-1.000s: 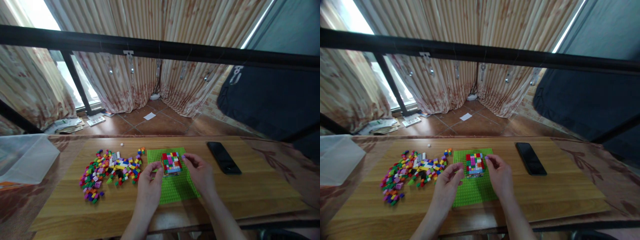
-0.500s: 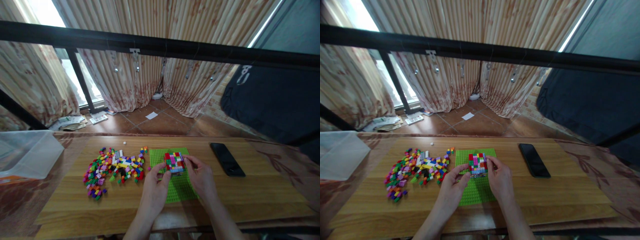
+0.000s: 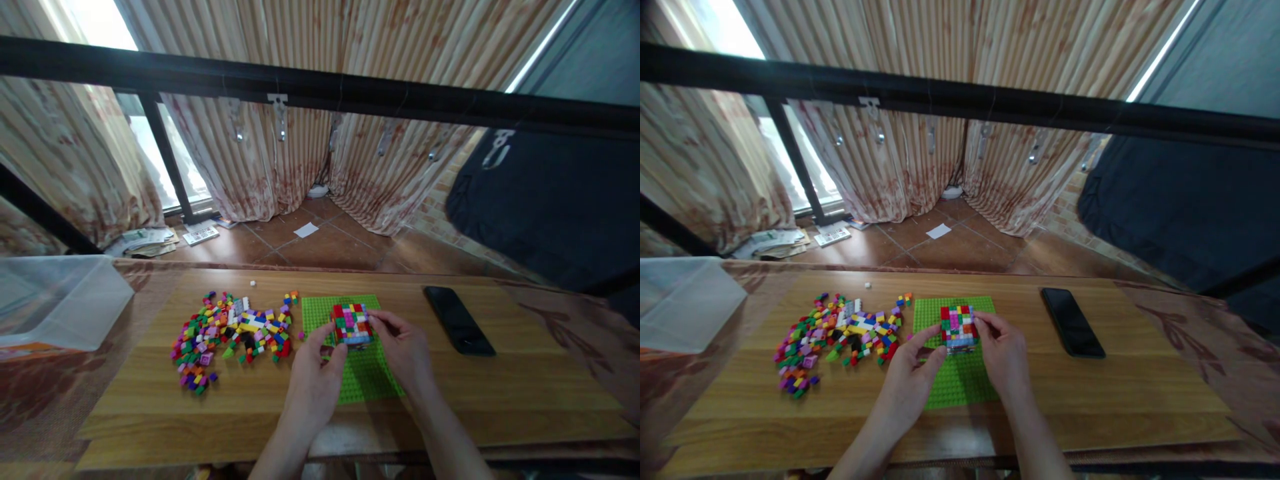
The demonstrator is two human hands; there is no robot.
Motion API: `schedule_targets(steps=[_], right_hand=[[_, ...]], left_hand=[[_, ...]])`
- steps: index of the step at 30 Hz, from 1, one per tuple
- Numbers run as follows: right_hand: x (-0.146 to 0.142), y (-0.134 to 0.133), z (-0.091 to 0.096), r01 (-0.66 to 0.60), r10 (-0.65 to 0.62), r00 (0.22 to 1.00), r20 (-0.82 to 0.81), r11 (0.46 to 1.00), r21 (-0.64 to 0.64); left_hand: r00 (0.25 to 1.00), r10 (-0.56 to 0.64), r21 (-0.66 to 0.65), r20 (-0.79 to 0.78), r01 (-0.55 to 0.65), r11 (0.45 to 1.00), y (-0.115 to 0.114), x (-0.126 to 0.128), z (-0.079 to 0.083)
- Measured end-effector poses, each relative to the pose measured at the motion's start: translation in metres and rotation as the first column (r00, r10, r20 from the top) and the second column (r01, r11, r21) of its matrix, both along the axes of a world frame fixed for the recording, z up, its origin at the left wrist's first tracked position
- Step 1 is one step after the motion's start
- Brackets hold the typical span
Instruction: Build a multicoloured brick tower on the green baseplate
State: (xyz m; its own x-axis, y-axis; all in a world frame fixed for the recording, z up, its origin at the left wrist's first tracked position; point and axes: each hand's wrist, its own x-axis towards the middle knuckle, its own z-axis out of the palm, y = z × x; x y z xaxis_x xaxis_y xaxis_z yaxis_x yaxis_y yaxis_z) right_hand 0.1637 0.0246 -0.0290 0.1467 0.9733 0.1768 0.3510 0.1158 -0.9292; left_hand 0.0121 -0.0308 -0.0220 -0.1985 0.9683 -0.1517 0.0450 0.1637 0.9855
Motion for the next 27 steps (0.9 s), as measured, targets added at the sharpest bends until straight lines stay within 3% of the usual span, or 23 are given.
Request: schedule_targets(steps=[10,18,27], right_hand=[[-0.005,-0.004,-0.002,0.018,-0.024,0.994,0.111,0.998,0.052],[0.006,0.003,-0.011,-0.005,0.005,0.999,0.045,1.0,-0.015],[0.008,0.002,-0.023,-0.03,0.045,0.987,0.153,0.994,-0.101]], left_hand=[[0.998,0.032,0.028,0.053,-0.034,0.999,0.002,-0.001,0.003],[0.996,0.019,0.003,0.091,-0.019,1.0,0.002,0.001,-0.002],[0.977,-0.034,0.049,0.211,0.024,0.998,0.003,0.006,-0.006]])
